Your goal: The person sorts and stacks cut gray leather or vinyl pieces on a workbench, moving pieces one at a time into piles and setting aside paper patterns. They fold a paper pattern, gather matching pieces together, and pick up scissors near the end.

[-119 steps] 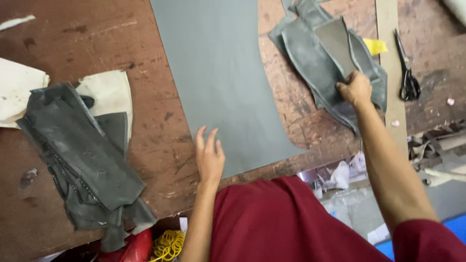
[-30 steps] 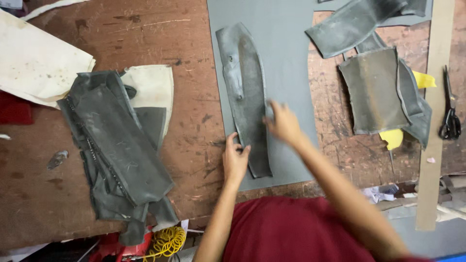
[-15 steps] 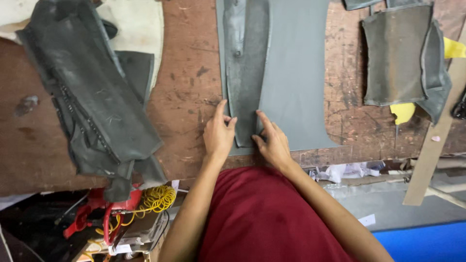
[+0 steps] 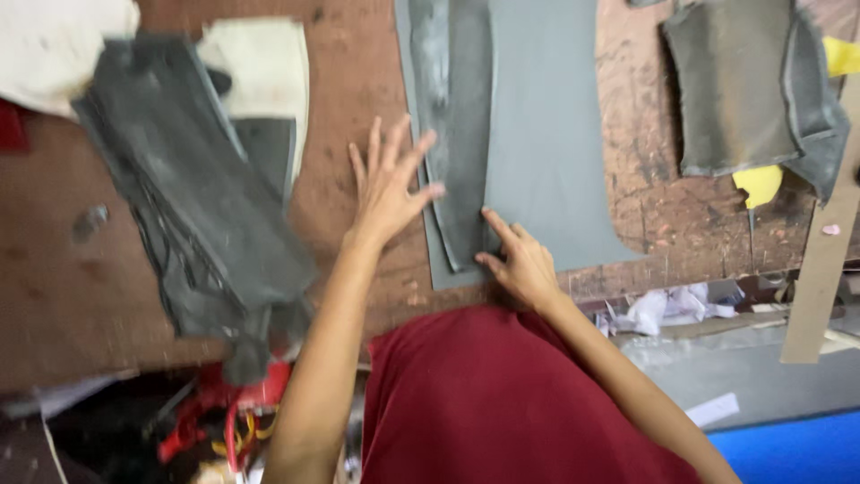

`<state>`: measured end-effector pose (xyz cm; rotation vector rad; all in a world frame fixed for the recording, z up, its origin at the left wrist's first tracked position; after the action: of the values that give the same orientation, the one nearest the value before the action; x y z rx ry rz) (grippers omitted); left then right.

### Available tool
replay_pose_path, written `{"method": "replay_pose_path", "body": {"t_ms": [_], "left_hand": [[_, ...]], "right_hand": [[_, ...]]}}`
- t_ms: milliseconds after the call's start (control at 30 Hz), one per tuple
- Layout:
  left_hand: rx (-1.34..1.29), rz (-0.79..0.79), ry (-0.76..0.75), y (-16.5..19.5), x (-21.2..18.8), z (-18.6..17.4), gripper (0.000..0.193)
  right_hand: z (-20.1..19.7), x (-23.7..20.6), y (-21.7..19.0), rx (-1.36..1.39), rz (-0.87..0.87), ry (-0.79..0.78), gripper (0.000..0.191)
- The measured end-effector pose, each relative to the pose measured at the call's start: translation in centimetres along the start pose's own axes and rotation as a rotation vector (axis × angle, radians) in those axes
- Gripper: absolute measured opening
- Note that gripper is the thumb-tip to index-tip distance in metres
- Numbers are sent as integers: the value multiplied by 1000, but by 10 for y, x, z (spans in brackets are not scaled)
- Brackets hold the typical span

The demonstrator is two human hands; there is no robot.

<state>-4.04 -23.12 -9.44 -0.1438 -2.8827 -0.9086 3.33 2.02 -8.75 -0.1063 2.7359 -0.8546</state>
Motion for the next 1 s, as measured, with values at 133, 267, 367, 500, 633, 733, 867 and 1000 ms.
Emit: {"method": "replay_pose_path", "body": {"t_ms": [133, 267, 367, 500, 633, 733, 867, 1000], "left_hand": [[112, 119, -245, -9, 8, 0, 90], [79, 149, -240, -19, -6, 9, 94], [98, 153, -239, -24, -10, 15, 96], [100, 127, -260, -18, -11, 16, 107], [109, 121, -284, -4, -30, 15, 121], [143, 133, -278, 5, -48, 15, 124], [156, 154, -234, 15, -60, 18, 125], [174, 67, -277, 23, -60, 21, 133]], "right_hand": [[-4, 4, 8, 63, -152, 70, 71], [-5, -2, 15, -22, -89, -20, 75], [-9, -5, 11, -70, -167, 1, 80], [-16, -4, -2, -198, -118, -29, 84], [-19, -3, -6, -239, -110, -35, 89], [-17, -4, -3, -197, -131, -3, 90], [-13, -6, 5, -159, -140, 13, 87], [-10, -7, 11, -141, -141, 23, 78]]}}
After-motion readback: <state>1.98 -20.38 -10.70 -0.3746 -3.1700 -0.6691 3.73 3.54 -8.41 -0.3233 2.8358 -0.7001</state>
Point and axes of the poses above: each hand's wrist, its own x-axis towards the middle knuckle, its own z-axis out of the palm, y = z × x, the point moved 1 cm from there along x, towards the middle knuckle, and after that the axes turned 9 degrees about y, right-handed, at the moved point
